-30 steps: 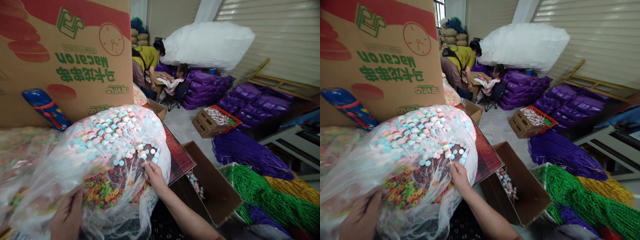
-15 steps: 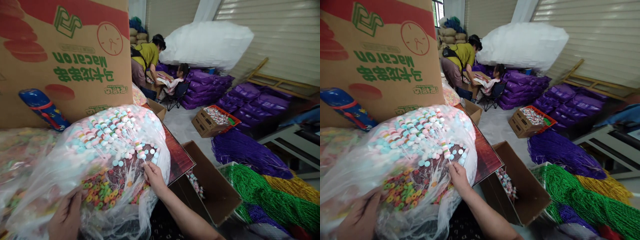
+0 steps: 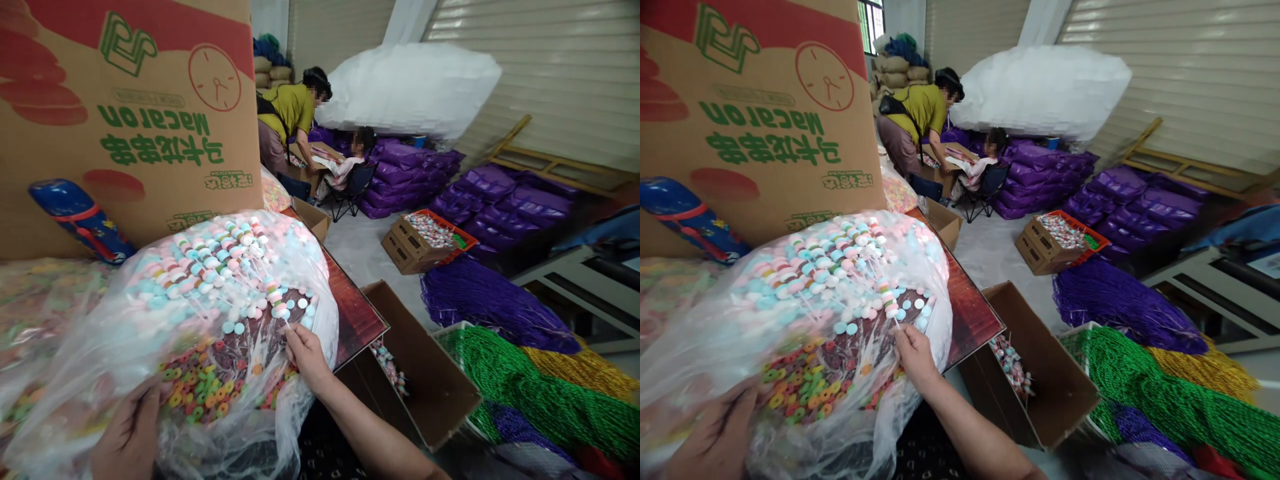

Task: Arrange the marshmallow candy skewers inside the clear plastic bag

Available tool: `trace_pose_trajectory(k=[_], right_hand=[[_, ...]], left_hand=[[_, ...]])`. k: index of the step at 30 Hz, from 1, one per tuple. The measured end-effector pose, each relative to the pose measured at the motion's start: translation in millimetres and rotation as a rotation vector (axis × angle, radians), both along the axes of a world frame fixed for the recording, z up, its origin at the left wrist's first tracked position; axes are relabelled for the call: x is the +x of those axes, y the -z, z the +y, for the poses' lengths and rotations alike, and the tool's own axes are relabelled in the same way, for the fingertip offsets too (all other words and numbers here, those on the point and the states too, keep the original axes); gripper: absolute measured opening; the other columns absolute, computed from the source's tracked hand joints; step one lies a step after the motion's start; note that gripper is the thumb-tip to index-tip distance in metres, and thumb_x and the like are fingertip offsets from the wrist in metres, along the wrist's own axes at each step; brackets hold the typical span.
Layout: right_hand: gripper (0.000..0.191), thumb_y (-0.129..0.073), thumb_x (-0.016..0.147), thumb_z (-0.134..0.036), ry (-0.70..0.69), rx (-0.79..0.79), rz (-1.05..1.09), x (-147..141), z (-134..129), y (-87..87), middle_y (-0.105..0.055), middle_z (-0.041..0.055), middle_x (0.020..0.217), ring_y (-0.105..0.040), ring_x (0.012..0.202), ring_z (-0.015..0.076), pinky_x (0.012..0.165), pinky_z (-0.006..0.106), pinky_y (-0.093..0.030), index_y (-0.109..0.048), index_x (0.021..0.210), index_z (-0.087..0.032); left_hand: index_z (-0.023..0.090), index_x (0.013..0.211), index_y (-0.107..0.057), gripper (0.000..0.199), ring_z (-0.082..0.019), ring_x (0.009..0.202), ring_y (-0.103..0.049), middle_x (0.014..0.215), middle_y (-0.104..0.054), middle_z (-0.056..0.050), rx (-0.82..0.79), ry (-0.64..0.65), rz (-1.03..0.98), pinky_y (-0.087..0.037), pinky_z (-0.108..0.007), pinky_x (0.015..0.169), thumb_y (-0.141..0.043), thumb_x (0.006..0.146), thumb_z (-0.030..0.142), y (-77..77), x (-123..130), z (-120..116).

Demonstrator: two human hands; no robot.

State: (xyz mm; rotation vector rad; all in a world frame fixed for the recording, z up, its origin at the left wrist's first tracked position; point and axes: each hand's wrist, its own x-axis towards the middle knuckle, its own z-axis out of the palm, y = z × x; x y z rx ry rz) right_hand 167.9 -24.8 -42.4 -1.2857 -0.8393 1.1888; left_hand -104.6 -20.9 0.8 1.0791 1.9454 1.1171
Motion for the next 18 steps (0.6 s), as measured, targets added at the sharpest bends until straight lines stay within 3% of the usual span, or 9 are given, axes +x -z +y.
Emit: trace_pose_trajectory(k=[3,11,18], right_hand=[[0.063,-0.065,0.084,-0.084,0.005,-0.001,-0.004,0.1,0.1,1.0,-0.04,-0.0121,0.044,-0.031,0.041,0.0089,0.045,0.024,-0.022,-0.067,0.091,-0.021],[0.063,-0.066,0.086,-0.082,0.013,0.003,-0.02,0.9,0.2,6.7,-0.041,-0.0106,0.046,-0.033,0.043,0.0093,0.046,0.023,-0.023,-0.072,0.093,-0.019],[0.064,-0.066,0.086,-0.082,0.009,0.007,-0.038,1.7,-0.2,11.1,-0.04,-0.009,0.048,-0.034,0.047,0.0102,0.047,0.023,-0.023,-0.076,0.095,-0.019]], left_hand=[[0.028,0.096,-0.076,0.049,-0.032,0.108,-0.077,0.093,-0.083,-0.001,-0.008,0.013,0.015,-0.058,-0.045,0.112,-0.068,0.061,0.062,0.0,-1.2,-1.0],[0.028,0.082,-0.072,0.047,-0.033,0.105,-0.075,0.083,-0.077,-0.001,-0.038,-0.067,-0.001,-0.059,-0.046,0.11,-0.063,0.053,0.064,-17.8,14.3,2.8],[0.028,0.086,-0.074,0.046,-0.033,0.104,-0.076,0.084,-0.079,-0.001,-0.004,-0.033,0.004,-0.058,-0.047,0.11,-0.066,0.057,0.063,-7.3,7.3,2.4]])
